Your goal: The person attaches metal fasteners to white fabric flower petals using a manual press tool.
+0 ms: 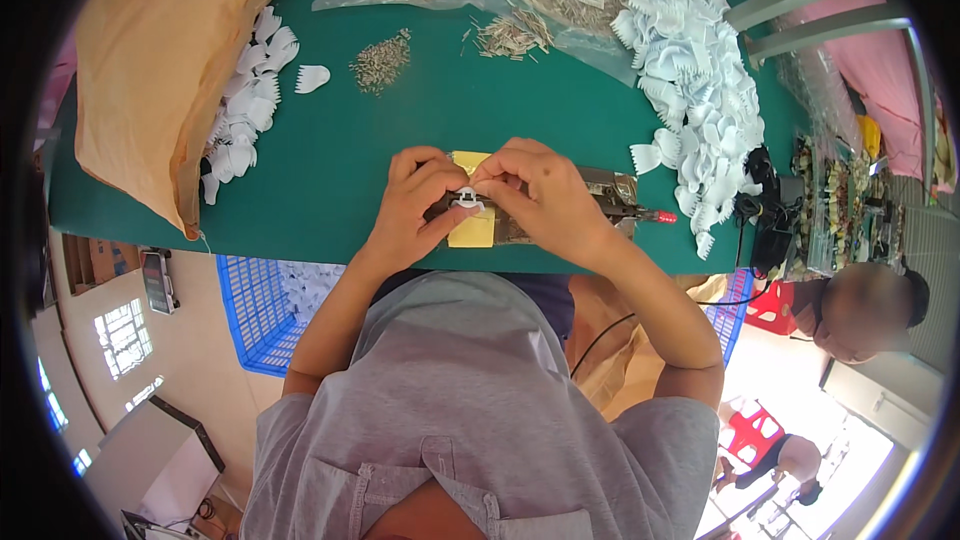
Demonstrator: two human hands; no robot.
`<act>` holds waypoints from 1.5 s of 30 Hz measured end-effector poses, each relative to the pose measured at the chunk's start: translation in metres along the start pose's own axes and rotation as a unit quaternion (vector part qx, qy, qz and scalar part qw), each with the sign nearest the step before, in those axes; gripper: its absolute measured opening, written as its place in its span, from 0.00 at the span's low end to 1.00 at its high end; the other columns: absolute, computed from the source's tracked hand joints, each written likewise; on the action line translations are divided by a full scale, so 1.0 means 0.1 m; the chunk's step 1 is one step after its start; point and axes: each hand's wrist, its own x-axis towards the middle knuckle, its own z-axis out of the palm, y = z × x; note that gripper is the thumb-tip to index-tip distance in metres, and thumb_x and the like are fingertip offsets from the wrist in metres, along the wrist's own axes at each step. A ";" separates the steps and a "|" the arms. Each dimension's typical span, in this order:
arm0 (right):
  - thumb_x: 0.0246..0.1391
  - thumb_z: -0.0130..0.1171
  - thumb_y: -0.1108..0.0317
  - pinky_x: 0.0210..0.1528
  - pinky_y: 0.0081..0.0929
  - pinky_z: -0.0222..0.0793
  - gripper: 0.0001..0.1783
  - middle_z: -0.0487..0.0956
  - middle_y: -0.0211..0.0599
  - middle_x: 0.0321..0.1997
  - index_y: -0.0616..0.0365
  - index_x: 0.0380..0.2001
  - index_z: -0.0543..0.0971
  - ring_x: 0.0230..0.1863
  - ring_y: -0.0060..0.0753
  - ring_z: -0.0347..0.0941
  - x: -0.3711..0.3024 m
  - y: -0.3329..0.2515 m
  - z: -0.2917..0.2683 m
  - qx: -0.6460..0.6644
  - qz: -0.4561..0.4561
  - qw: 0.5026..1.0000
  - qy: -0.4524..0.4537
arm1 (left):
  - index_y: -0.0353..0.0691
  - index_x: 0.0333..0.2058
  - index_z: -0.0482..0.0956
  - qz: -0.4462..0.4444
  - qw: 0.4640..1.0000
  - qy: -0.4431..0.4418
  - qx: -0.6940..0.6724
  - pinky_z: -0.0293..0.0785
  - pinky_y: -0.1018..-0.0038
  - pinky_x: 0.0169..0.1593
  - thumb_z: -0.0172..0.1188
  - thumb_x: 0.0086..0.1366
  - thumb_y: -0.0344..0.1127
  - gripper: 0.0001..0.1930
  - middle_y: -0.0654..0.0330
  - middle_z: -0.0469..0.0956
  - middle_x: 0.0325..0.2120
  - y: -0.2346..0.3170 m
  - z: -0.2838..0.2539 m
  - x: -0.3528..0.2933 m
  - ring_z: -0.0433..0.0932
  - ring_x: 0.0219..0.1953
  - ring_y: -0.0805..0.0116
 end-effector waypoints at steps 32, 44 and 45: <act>0.54 0.70 0.73 0.31 0.22 0.69 0.15 0.80 0.28 0.28 0.60 0.45 0.80 0.28 0.18 0.75 0.15 0.21 0.16 0.128 0.080 0.988 -0.040 | 0.42 0.41 0.82 0.006 1.000 0.010 0.021 0.65 0.60 0.58 0.73 0.58 0.36 0.14 0.62 0.80 0.42 0.06 0.01 0.02 0.72 0.54 0.58; 0.57 0.68 0.64 0.39 0.28 0.79 0.10 0.87 0.35 0.30 0.60 0.36 0.87 0.30 0.28 0.82 1.19 0.92 -0.69 -0.197 -0.018 0.957 0.214 | 0.42 0.40 0.84 0.005 1.000 0.012 0.017 0.67 0.64 0.56 0.75 0.57 0.34 0.13 0.62 0.82 0.40 0.00 -0.02 -0.05 0.73 0.52 0.58; 0.55 0.67 0.62 0.40 0.35 0.79 0.10 0.87 0.39 0.32 0.57 0.35 0.87 0.33 0.38 0.83 1.28 0.98 -0.67 -0.249 -0.005 0.948 0.199 | 0.43 0.40 0.84 -0.004 1.000 0.012 0.016 0.68 0.64 0.56 0.75 0.57 0.34 0.13 0.63 0.83 0.40 0.00 -0.04 -0.06 0.73 0.52 0.58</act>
